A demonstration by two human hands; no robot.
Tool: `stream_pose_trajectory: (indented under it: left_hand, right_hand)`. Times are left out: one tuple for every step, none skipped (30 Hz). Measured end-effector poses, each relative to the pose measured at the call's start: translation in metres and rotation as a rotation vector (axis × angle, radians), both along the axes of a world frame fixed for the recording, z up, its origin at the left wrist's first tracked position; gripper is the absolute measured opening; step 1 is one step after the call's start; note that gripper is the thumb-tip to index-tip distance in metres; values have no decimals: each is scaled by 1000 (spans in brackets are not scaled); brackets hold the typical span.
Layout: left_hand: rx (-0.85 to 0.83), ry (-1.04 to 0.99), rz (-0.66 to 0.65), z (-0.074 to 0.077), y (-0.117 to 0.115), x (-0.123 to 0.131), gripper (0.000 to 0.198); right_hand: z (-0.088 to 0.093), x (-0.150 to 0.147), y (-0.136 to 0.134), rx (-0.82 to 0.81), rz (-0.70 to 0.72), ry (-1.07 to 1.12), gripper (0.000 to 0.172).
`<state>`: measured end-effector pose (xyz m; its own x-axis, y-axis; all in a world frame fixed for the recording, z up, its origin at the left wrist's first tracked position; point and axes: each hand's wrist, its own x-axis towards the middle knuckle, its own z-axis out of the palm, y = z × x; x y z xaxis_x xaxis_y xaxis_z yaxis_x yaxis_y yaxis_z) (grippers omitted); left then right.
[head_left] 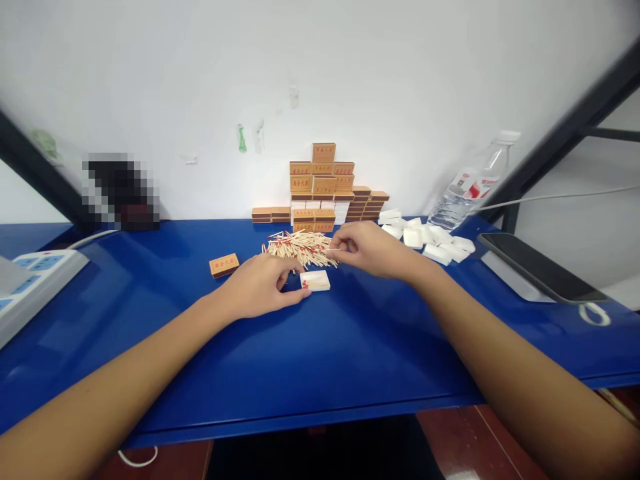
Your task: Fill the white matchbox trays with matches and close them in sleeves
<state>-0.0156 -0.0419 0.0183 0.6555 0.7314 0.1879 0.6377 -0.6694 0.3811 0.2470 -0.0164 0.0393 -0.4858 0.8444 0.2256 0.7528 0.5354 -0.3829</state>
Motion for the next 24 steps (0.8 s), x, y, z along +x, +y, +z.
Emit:
stream_pose_trajectory:
  left_hand:
    - [6, 4, 9, 0, 0, 0, 31]
    - [12, 6, 18, 0, 1, 0, 31]
    - [16, 7, 23, 0, 1, 0, 31]
    - [18, 5, 25, 0, 1, 0, 31]
    - [16, 4, 24, 0, 2, 0, 31]
    - [13, 3, 24, 0, 2, 0, 31]
    - [7, 4, 21, 0, 2, 0, 31]
    - [3, 6, 19, 0, 2, 0, 31]
    - [1, 7, 17, 0, 2, 0, 31]
    - [-2, 7, 15, 0, 2, 0, 31]
    - [-3, 7, 13, 0, 2, 0, 31]
    - [-4, 6, 10, 0, 2, 0, 31]
    - [-3, 5, 7, 0, 1, 0, 31]
    - [-3, 3, 7, 0, 1, 0, 31]
    - [-4, 3, 10, 0, 1, 1, 30]
    - [-4, 4, 14, 1, 1, 1, 30]
    - [-4, 7, 18, 1, 1, 1, 30]
    - [-3, 10, 20, 1, 0, 1, 30]
    - [-2, 14, 20, 1, 0, 1, 30]
    - [2, 17, 18, 1, 0, 1, 30]
    - [7, 19, 15, 1, 0, 1, 30]
    - [11, 20, 12, 1, 0, 0, 31]
    - [13, 20, 12, 1, 0, 0, 31]
    - [14, 22, 10, 0, 0, 0, 32]
  right_hand:
    - [3, 2, -1, -28, 33, 30, 22]
    - [5, 3, -3, -63, 63, 59, 22]
    - [6, 2, -4, -101, 90, 84, 24]
    - [7, 2, -6, -138, 114, 103, 26]
    - [7, 0, -8, -172, 141, 114, 28]
    - [7, -2, -10, -200, 169, 114, 29]
    - [6, -5, -12, -216, 195, 106, 30]
    - [4, -8, -13, -224, 216, 92, 30]
    - [2, -10, -14, -224, 233, 76, 29]
    - [0, -12, -14, -219, 244, 61, 26]
    - [-1, -13, -15, -210, 248, 47, 23]
    - [-3, -13, -15, -199, 249, 36, 21]
    - [-4, -13, -14, -188, 249, 26, 19]
    - [-4, -13, -14, -177, 247, 19, 17]
    - [-4, -12, -14, -167, 244, 16, 17]
    - [-4, -12, -14, -158, 241, 14, 16]
    - [-3, -11, -14, -153, 239, 11, 17]
    - [-3, -11, -14, -153, 238, 8, 17]
    - [-2, -11, -15, -158, 235, 3, 17]
    - [-2, -11, -15, -166, 231, -3, 17]
    - [-2, -11, -15, -174, 223, -8, 18]
    - [-1, -11, -15, -184, 213, -9, 18]
    - [-1, -11, -15, -190, 203, -3, 18]
    - [-1, -11, -15, -190, 196, 7, 18]
